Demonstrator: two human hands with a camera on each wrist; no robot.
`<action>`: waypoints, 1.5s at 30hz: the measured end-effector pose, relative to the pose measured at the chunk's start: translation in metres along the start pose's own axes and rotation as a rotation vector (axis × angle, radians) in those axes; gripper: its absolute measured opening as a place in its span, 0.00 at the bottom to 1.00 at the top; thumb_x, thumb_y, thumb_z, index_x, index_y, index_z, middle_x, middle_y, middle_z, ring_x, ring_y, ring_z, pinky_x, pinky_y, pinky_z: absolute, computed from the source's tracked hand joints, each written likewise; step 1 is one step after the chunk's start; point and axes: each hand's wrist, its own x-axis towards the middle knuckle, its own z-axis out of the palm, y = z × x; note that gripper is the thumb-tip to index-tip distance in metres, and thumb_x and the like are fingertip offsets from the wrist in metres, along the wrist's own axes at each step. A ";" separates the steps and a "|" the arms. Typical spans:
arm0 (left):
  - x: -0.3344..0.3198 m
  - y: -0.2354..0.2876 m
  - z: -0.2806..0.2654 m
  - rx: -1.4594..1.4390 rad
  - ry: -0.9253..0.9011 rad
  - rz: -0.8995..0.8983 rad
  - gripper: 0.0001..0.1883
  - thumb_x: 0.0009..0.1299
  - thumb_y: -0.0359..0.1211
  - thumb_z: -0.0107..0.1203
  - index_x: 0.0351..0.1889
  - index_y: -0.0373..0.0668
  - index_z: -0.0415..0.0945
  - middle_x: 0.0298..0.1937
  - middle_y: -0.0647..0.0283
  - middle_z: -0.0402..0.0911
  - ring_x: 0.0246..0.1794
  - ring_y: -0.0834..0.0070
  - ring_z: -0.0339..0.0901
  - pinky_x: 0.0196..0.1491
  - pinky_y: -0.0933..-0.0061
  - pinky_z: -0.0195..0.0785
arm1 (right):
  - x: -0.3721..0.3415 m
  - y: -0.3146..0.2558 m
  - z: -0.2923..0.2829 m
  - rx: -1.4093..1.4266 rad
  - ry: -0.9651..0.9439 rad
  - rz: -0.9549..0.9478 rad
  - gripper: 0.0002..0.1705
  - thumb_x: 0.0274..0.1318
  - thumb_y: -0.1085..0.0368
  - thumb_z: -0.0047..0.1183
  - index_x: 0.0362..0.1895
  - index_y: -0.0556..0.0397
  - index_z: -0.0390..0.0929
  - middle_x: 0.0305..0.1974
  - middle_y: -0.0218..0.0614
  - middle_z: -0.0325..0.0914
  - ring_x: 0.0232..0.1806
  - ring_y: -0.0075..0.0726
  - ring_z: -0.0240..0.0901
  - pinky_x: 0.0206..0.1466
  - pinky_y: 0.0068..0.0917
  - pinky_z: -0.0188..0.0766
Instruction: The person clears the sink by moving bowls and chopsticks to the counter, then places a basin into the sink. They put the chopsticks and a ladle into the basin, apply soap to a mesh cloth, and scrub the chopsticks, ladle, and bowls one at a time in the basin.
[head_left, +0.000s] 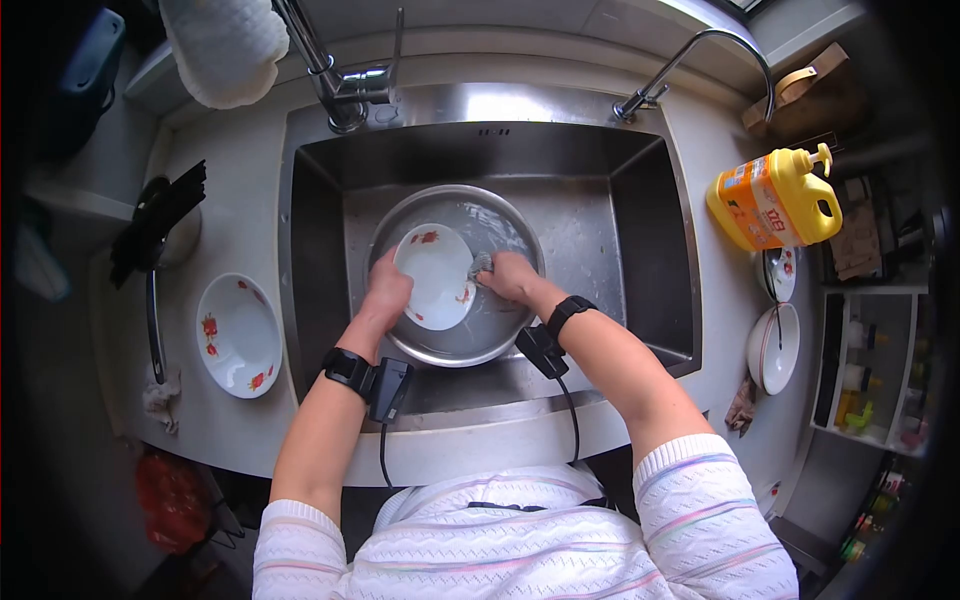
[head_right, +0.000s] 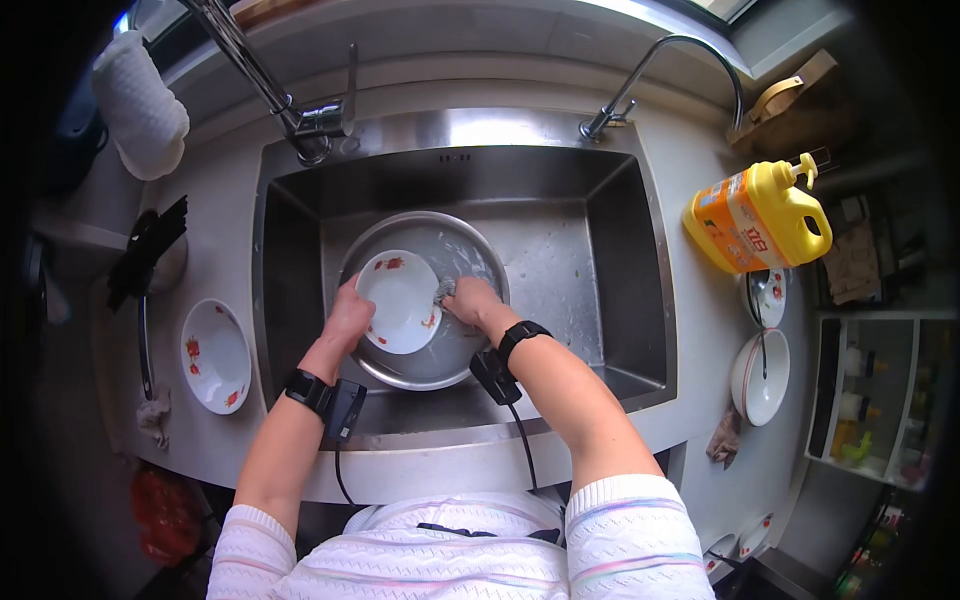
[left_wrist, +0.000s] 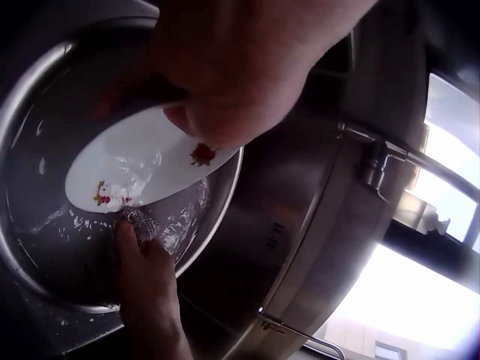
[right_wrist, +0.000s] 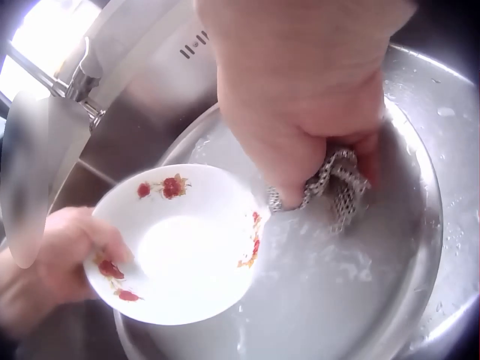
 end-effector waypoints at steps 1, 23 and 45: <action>0.001 -0.001 0.002 -0.011 0.063 0.002 0.26 0.53 0.17 0.37 0.53 0.37 0.66 0.47 0.53 0.74 0.49 0.67 0.71 0.51 0.76 0.61 | 0.002 0.002 0.004 -0.098 0.072 0.033 0.20 0.46 0.60 0.53 0.43 0.59 0.71 0.37 0.54 0.74 0.42 0.51 0.72 0.46 0.40 0.68; 0.013 -0.013 0.040 -0.440 0.011 -0.355 0.28 0.67 0.47 0.39 0.61 0.43 0.50 0.56 0.49 0.61 0.48 0.49 0.68 0.32 0.43 0.71 | -0.032 -0.060 0.013 -0.049 -0.131 -0.357 0.12 0.48 0.66 0.43 0.36 0.58 0.74 0.32 0.51 0.76 0.37 0.54 0.73 0.41 0.39 0.69; -0.002 0.008 0.033 -0.439 -0.054 -0.359 0.25 0.64 0.40 0.45 0.58 0.43 0.56 0.51 0.53 0.67 0.49 0.60 0.68 0.41 0.55 0.68 | -0.038 -0.057 0.011 -0.102 -0.089 -0.465 0.11 0.48 0.66 0.46 0.35 0.59 0.73 0.30 0.52 0.74 0.37 0.56 0.71 0.39 0.38 0.66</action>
